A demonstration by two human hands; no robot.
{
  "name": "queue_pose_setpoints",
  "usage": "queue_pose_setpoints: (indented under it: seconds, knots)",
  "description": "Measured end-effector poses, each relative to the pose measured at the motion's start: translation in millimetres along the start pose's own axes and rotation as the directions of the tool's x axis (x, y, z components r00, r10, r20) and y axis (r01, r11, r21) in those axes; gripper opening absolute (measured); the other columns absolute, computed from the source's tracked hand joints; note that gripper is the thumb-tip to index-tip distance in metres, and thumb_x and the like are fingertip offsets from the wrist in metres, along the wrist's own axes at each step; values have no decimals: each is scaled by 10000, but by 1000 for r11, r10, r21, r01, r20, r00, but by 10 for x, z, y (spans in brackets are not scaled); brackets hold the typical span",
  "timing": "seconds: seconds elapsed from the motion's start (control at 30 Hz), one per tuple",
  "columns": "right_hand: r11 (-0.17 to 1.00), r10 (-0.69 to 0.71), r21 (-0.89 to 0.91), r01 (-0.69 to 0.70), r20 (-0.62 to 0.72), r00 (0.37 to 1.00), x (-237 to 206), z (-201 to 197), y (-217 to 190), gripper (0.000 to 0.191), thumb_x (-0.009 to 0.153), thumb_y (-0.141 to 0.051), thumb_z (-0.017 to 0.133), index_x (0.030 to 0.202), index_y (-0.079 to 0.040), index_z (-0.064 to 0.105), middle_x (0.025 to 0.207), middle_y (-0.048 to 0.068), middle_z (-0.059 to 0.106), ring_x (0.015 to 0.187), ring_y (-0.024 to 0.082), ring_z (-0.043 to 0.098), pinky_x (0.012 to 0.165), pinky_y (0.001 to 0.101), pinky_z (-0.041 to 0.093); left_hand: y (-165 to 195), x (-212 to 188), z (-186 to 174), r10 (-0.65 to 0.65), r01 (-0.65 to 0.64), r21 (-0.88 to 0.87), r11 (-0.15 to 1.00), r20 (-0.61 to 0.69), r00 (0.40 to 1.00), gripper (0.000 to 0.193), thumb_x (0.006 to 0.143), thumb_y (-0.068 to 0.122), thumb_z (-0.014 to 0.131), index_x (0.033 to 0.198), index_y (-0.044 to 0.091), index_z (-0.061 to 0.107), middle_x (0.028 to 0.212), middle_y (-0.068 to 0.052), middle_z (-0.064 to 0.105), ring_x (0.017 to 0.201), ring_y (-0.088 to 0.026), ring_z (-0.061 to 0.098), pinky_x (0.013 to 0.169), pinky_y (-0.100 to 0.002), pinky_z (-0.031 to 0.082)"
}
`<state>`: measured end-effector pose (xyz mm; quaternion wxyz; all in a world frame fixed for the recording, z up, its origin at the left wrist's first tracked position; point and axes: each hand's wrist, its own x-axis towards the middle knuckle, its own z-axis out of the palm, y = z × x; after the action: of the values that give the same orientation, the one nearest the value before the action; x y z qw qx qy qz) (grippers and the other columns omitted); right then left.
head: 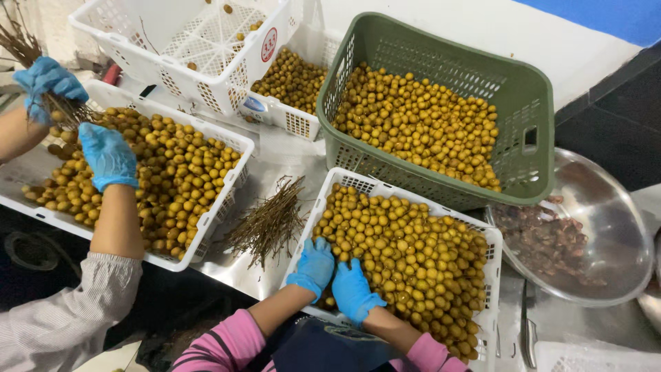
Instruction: The person picks longan fruits from a white crate, pulls each fruit off its stem by hand, drops the detached fruit into a green basket, and discards bare stems onto the table. A second worker on the left performs the same stemming work on another crate.
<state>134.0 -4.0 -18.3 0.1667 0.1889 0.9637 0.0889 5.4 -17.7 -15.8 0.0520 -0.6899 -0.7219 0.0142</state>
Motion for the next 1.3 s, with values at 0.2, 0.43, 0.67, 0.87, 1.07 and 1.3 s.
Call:
queue_pose_setpoints:
  seconds: [0.2,0.43,0.67,0.87,1.07,1.3]
  knots:
    - [985,75,167,-50,-150,986,-47,-48,21,286,753,-280,708,940,-93,816,1136,131,651,1234,328,467,1075,690,237,62,-83,-96,39,-44,43,998,118,992,503,746,182,532,1217,81,677,1228,-135,610,1217,-346,513,901,-608,371]
    - [941,118,335,-49,-189,975,-9,-12,12,327,740,-397,755,891,-109,784,1022,105,648,1115,315,502,966,542,330,115,95,165,-129,170,-159,973,240,962,269,1033,133,445,1180,89,665,1110,-115,614,1058,-294,538,941,-453,365]
    - [870,192,492,10,-357,914,-419,-66,266,196,793,-385,750,750,-195,777,932,21,645,1058,267,535,977,519,337,-301,-123,-134,122,-50,-259,965,269,955,324,831,183,588,1128,165,717,1102,-76,634,1143,-286,544,931,-512,403]
    - [729,476,676,-108,-387,790,-701,-319,538,199,807,-381,748,765,-194,801,906,-49,696,1008,211,575,907,422,383,-535,-92,-338,307,-59,-811,582,152,939,553,844,176,571,1392,189,643,1214,-139,673,1161,-351,639,1037,-437,494]
    - [509,595,860,40,-385,705,-802,-619,724,199,838,-319,764,856,-123,791,910,8,709,805,209,677,699,361,523,-267,-76,-568,476,-148,-966,211,-31,879,884,866,360,769,1575,47,344,1528,-244,478,1403,-363,485,1154,-426,369]
    - [454,548,888,-74,-212,809,-685,-1184,1209,249,785,-329,828,810,-86,779,758,104,692,694,248,687,616,363,523,-79,179,-1068,168,-284,-934,215,-251,953,962,849,366,797,1577,-26,306,1553,-271,437,1435,-409,430,1159,-446,325]
